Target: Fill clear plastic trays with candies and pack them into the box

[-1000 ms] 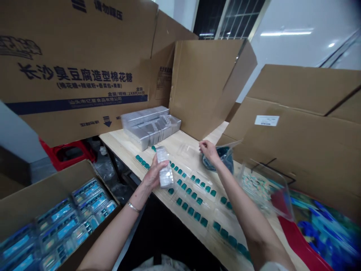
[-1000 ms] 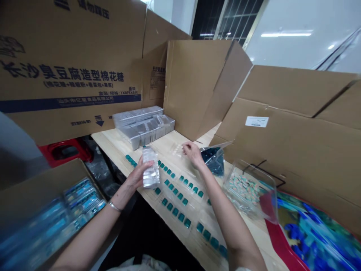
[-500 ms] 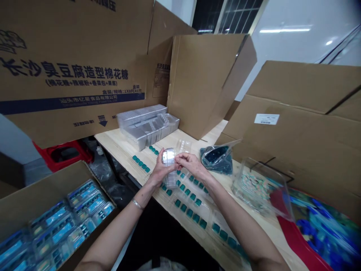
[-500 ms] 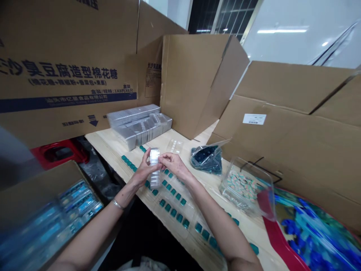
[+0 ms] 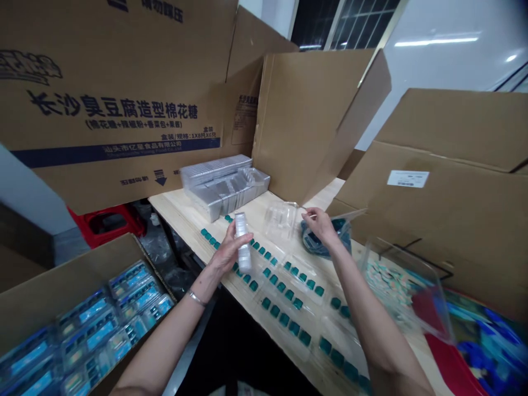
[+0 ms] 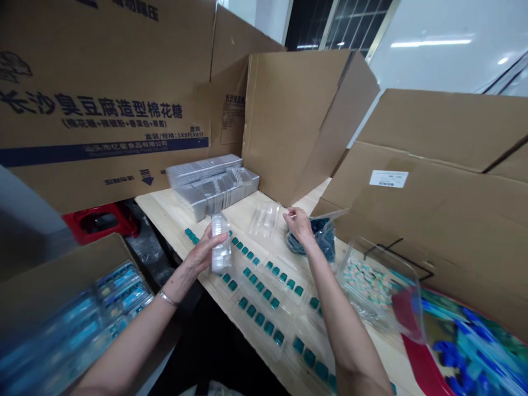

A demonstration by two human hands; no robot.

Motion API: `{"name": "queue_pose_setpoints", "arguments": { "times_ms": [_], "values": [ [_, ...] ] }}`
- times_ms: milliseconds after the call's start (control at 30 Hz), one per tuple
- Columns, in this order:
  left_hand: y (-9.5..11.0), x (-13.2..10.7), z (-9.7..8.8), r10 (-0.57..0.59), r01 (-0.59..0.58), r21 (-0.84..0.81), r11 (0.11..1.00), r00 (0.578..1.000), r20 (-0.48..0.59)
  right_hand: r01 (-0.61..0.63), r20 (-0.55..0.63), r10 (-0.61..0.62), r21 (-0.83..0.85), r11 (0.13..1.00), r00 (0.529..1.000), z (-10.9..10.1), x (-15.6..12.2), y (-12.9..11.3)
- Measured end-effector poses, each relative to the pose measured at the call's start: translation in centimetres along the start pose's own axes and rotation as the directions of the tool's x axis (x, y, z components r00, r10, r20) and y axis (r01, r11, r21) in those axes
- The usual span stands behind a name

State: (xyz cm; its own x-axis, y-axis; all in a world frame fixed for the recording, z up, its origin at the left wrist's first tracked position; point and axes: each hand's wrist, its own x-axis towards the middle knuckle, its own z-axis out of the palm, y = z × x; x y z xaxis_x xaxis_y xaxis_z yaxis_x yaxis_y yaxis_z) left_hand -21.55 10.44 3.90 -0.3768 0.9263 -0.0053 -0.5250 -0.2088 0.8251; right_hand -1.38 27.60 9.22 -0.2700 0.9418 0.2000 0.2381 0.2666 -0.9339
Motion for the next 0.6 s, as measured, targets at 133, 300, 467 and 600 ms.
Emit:
{"name": "queue_pose_setpoints", "arguments": {
  "times_ms": [133, 300, 467, 600],
  "values": [
    [-1.0, 0.1, 1.1, -0.016, 0.013, 0.053, 0.999, 0.999, 0.052, 0.016, 0.346, -0.045, 0.085, 0.996, 0.937, 3.0, -3.4, -2.1],
    [-2.2, 0.2, 2.1, -0.076, 0.07, 0.051, 0.996, 0.99, 0.118, -0.096, 0.524, -0.03, 0.211, 0.973, 0.851, 6.4, -6.6, -3.5],
    [-2.4, 0.1, 2.4, -0.082, 0.075, 0.07, 0.995, 0.992, 0.097, -0.134, 0.508, -0.015, 0.256, 0.957, 0.861, 6.1, -6.2, -2.6],
    [-2.6, 0.1, 2.6, -0.045, 0.038, 0.073, 0.997, 0.994, 0.096, -0.125, 0.465, -0.017, 0.273, 0.954, 0.885, 6.2, -6.3, -2.3]
  ]
}}
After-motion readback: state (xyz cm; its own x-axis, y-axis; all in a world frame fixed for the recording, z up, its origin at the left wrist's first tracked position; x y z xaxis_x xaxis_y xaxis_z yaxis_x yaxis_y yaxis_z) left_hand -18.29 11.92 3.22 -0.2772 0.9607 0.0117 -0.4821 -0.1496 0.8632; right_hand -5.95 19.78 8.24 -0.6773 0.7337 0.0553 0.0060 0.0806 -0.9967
